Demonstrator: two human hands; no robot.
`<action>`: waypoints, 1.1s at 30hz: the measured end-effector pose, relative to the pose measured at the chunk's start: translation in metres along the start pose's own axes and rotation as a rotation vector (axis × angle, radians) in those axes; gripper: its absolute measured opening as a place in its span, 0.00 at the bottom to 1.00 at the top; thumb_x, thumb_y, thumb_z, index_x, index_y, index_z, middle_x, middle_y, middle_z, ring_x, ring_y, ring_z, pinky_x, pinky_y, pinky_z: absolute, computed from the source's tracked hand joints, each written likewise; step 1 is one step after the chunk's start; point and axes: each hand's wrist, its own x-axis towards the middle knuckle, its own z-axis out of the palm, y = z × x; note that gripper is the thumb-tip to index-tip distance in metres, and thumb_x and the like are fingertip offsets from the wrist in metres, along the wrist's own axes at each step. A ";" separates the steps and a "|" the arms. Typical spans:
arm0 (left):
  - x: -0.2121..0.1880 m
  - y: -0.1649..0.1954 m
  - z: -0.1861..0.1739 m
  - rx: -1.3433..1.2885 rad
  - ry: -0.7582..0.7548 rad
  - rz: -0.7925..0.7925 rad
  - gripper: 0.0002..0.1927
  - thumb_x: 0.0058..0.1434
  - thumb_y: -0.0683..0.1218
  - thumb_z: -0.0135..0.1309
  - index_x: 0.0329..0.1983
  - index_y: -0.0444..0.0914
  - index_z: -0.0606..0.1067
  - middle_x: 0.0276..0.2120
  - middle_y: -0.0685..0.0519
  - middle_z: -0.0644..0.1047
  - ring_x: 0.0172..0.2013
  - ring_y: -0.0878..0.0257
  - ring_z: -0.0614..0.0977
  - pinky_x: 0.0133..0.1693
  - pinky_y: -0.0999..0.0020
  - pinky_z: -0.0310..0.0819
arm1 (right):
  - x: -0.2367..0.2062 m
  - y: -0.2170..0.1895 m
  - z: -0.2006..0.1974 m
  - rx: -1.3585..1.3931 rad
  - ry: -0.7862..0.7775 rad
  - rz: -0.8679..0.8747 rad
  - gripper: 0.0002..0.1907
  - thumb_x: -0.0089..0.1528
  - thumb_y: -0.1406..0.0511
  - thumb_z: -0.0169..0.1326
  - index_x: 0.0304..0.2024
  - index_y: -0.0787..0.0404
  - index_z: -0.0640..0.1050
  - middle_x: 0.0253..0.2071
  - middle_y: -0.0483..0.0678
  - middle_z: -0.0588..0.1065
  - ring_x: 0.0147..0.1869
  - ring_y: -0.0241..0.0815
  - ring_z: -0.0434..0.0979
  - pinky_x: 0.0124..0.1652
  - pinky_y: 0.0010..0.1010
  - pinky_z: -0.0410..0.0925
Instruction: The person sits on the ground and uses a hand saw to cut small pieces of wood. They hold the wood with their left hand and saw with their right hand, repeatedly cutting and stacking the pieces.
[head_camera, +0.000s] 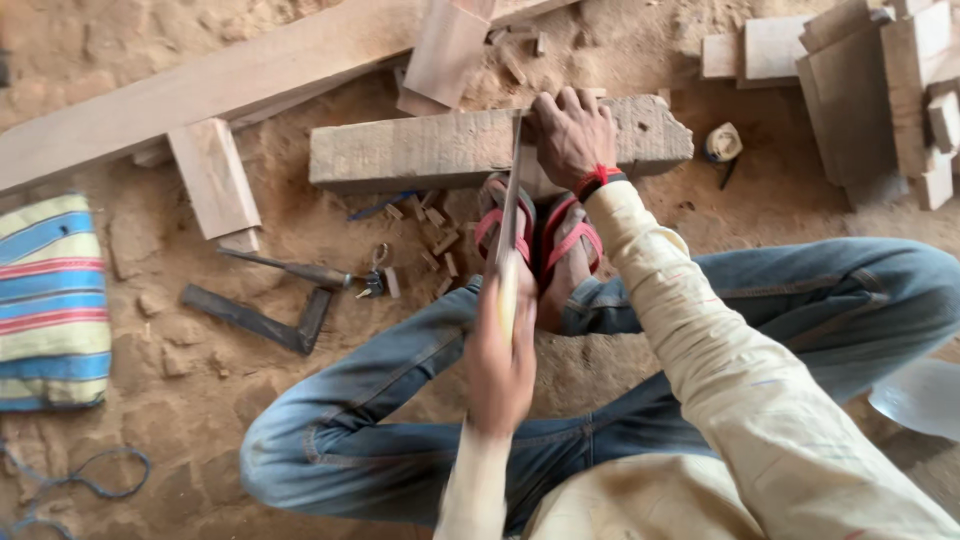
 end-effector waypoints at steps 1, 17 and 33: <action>-0.028 0.005 -0.009 0.024 -0.010 0.018 0.24 0.73 0.43 0.50 0.68 0.29 0.65 0.56 0.32 0.77 0.56 0.41 0.83 0.51 0.58 0.77 | -0.001 0.002 0.000 -0.003 -0.017 0.013 0.12 0.59 0.63 0.53 0.46 0.51 0.75 0.47 0.50 0.72 0.55 0.56 0.70 0.48 0.49 0.63; -0.132 -0.016 -0.081 -0.376 0.515 0.211 0.21 0.68 0.43 0.52 0.61 0.32 0.63 0.36 0.42 0.71 0.33 0.54 0.73 0.32 0.64 0.68 | -0.044 0.050 0.024 0.750 0.012 0.428 0.35 0.62 0.58 0.63 0.64 0.65 0.63 0.62 0.61 0.68 0.63 0.60 0.69 0.56 0.50 0.67; -0.142 -0.024 -0.088 -0.508 0.576 0.018 0.20 0.64 0.42 0.54 0.54 0.35 0.61 0.15 0.51 0.65 0.11 0.67 0.64 0.13 0.70 0.59 | 0.013 0.049 0.003 0.120 -0.234 0.073 0.27 0.62 0.57 0.63 0.64 0.47 0.75 0.51 0.53 0.72 0.52 0.54 0.74 0.47 0.43 0.70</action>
